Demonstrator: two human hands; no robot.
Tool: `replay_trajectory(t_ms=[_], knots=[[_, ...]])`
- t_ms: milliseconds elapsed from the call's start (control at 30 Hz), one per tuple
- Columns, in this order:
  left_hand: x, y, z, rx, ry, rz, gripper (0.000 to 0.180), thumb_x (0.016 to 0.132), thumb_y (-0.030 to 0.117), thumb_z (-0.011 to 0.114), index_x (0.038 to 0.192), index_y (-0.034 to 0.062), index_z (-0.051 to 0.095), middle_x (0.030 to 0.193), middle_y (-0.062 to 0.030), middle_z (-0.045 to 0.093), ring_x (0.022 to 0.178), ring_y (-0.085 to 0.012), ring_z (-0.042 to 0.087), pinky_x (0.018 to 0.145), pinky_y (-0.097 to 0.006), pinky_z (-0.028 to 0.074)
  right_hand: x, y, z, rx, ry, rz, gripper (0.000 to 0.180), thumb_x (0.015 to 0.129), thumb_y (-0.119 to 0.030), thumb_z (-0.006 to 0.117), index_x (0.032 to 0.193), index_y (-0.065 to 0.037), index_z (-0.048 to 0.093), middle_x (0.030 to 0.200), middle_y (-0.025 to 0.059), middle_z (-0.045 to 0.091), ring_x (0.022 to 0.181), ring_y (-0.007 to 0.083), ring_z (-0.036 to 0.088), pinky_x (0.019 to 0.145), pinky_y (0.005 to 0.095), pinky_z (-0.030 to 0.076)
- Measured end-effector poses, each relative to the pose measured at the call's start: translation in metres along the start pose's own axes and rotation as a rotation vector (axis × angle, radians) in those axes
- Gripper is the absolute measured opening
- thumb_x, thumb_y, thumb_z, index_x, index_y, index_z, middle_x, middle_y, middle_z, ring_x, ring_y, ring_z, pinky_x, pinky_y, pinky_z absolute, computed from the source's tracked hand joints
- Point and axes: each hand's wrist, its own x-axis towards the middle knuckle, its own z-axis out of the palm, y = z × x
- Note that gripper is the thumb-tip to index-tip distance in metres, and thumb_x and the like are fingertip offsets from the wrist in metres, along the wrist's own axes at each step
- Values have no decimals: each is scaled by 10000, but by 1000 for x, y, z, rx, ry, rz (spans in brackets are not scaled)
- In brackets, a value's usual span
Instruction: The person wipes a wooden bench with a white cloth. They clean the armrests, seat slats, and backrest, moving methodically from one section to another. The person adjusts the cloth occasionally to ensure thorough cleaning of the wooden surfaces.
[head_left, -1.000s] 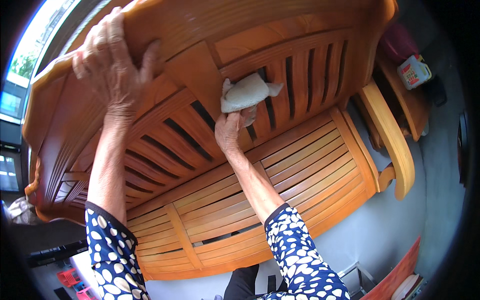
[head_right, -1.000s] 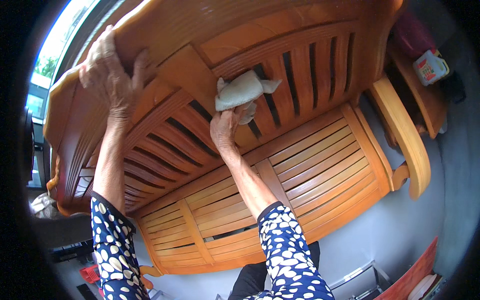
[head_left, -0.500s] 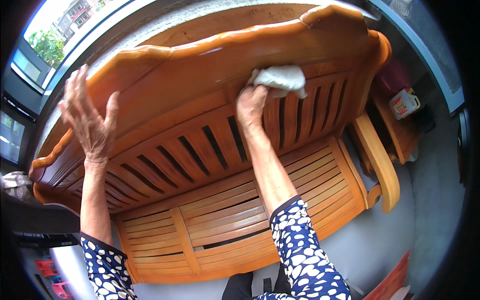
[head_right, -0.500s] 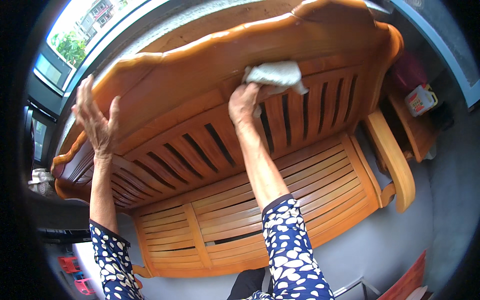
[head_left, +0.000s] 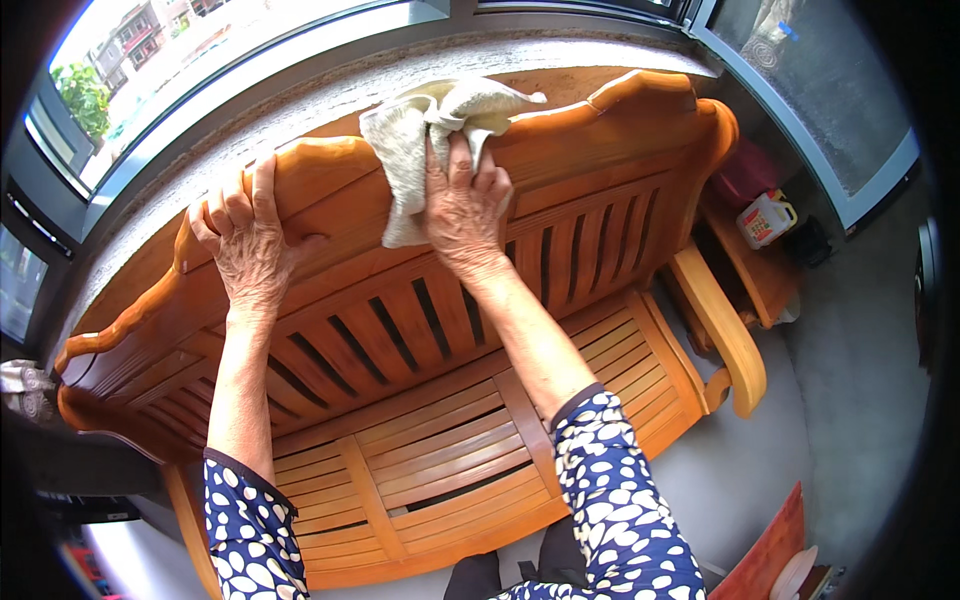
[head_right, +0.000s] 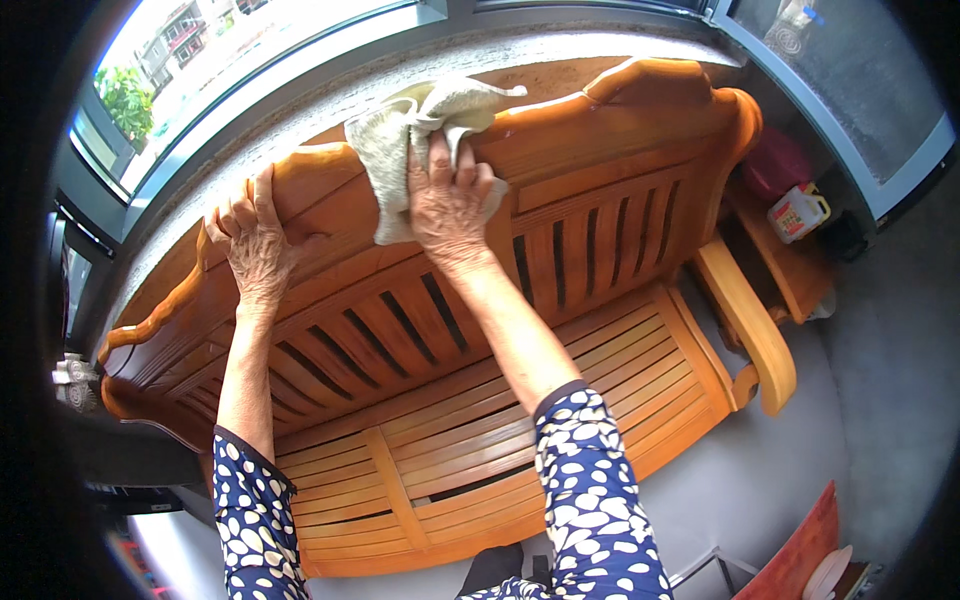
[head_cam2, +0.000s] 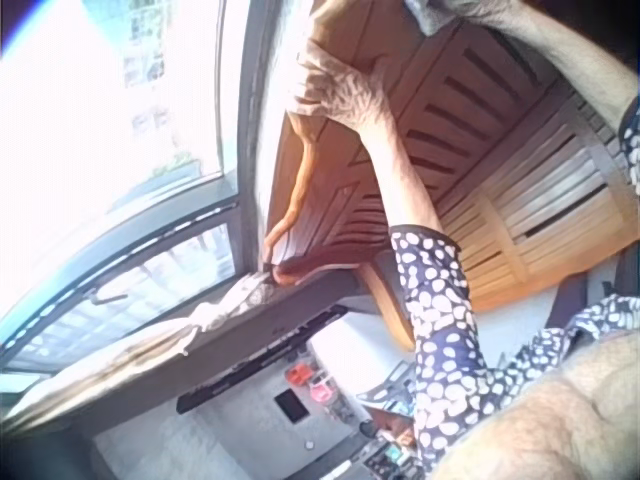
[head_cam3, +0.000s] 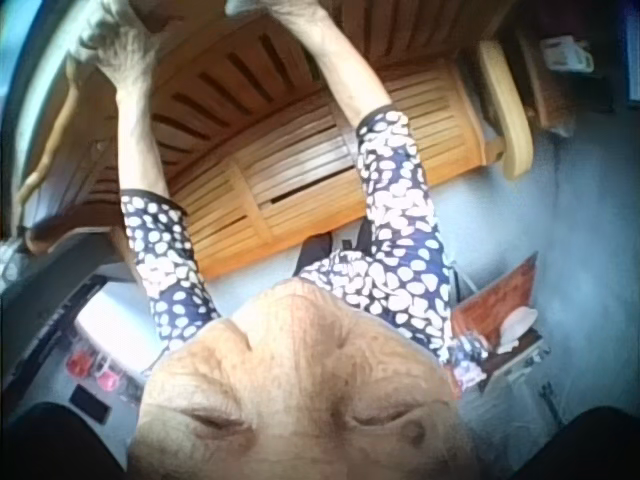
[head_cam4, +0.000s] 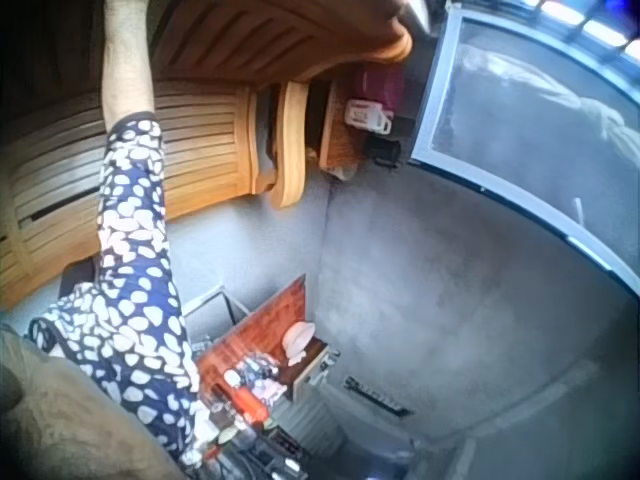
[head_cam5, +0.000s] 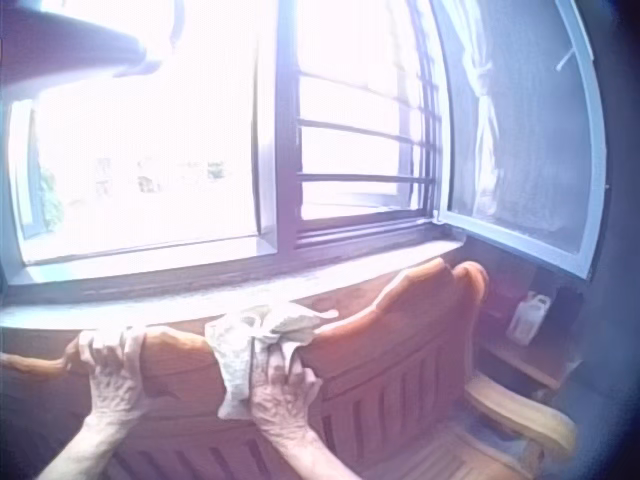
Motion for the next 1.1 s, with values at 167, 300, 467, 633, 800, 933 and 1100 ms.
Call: replay_trajectory(t_ms=[167, 300, 467, 633, 800, 933, 1100], knots=[[-1, 9, -2, -3, -63, -54, 1237, 342, 498, 889, 1407, 250, 310, 1302, -63, 340, 1265, -257, 295, 1072, -520, 182, 11, 61, -26, -245, -282, -180, 673, 842, -62, 502, 1474, -179, 301, 1463, 161, 317, 1304, 354, 322, 957, 473, 284], [3, 10, -8, 6, -56, -90, 1228, 343, 481, 893, 1402, 251, 316, 1284, -54, 355, 1260, -247, 316, 1081, -522, 184, 28, 100, -39, -292, -329, -198, 614, 844, -110, 458, 1446, -184, 364, 1453, 103, 369, 1325, 297, 320, 989, 449, 268], [7, 11, -16, 67, -140, -118, 1237, 338, 480, 895, 1400, 216, 316, 1221, -38, 364, 1237, -240, 338, 1075, -532, 198, 40, 157, -48, -249, -392, -113, 579, 806, -89, 474, 1382, -140, 446, 1287, 99, 507, 1225, 263, 424, 998, 445, 281], [10, 18, -12, 35, -128, -137, 1292, 329, 463, 905, 1425, 233, 261, 1243, -66, 312, 1231, -261, 319, 1071, -553, 215, 48, 140, -42, 20, -475, -126, 556, 738, -107, 518, 1294, -117, 511, 1232, 146, 515, 1186, 326, 422, 1034, 482, 231], [5, 14, -4, 100, -77, -123, 1254, 355, 454, 902, 1420, 257, 272, 1256, -71, 309, 1250, -254, 311, 1074, -563, 220, 49, 53, -24, 182, -511, -290, 656, 696, -135, 598, 1336, -101, 462, 1118, 184, 545, 1051, 342, 458, 899, 520, 308], [-5, -2, 9, 438, -40, -24, 1212, 360, 460, 892, 1391, 248, 290, 1253, -67, 311, 1251, -248, 315, 1071, -568, 230, 59, -32, -7, 463, -376, -274, 630, 789, -156, 634, 1380, -104, 424, 1103, 203, 508, 1025, 347, 447, 876, 509, 322], [-6, 0, 1, 256, -80, -72, 1232, 350, 494, 879, 1390, 240, 270, 1252, -71, 294, 1247, -263, 311, 1062, -584, 231, 82, -35, -7, 433, -203, -495, 460, 806, -149, 585, 1262, -169, 534, 1013, 122, 540, 927, 300, 516, 733, 461, 421]])
